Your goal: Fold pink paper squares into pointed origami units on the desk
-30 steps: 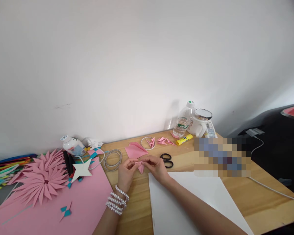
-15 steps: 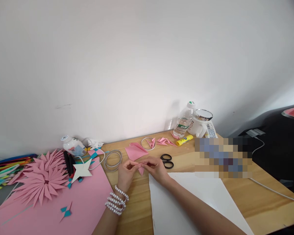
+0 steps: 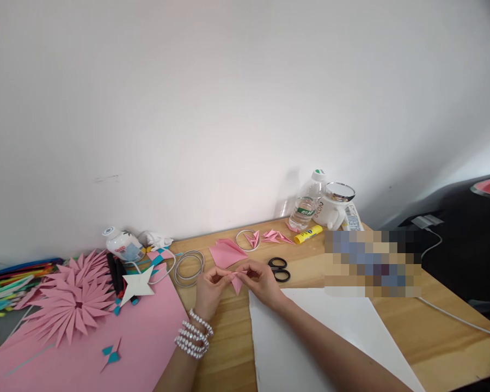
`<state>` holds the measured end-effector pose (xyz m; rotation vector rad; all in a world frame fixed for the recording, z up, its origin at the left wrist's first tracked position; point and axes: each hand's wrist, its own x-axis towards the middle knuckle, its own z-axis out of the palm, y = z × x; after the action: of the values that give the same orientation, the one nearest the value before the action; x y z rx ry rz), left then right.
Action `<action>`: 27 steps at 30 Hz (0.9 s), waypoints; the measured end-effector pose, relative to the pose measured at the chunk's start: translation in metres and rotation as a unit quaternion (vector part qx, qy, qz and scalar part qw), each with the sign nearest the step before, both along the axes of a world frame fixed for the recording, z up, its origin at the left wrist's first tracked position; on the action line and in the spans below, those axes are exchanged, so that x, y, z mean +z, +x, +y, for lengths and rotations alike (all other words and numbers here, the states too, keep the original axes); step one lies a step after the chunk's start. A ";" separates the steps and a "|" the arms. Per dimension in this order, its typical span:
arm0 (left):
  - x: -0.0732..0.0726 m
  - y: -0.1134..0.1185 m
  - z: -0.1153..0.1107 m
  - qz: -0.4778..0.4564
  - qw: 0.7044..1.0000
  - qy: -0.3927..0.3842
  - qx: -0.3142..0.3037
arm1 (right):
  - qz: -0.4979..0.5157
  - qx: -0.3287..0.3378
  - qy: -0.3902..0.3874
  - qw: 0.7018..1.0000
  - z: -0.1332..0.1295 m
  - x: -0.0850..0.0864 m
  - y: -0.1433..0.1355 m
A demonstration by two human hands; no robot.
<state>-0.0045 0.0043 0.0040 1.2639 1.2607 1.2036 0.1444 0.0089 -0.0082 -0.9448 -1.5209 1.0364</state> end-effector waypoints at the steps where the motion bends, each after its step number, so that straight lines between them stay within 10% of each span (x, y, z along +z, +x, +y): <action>1: 0.000 0.001 0.000 0.001 1.000 0.005 0.000 | -0.005 -0.005 -0.003 1.000 0.000 0.000 0.000; 18: 0.006 0.007 -0.002 0.014 1.000 -0.016 -0.001 | 0.086 0.055 -0.061 0.993 0.000 0.004 0.002; 27: 0.008 0.009 -0.009 0.128 0.982 0.137 0.029 | 0.050 -0.015 -0.024 0.998 -0.004 0.006 -0.001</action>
<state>0.0046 -0.0046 0.0118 1.6357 1.3551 1.3209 0.1433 0.0049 -0.0025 -0.9327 -1.4003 1.0867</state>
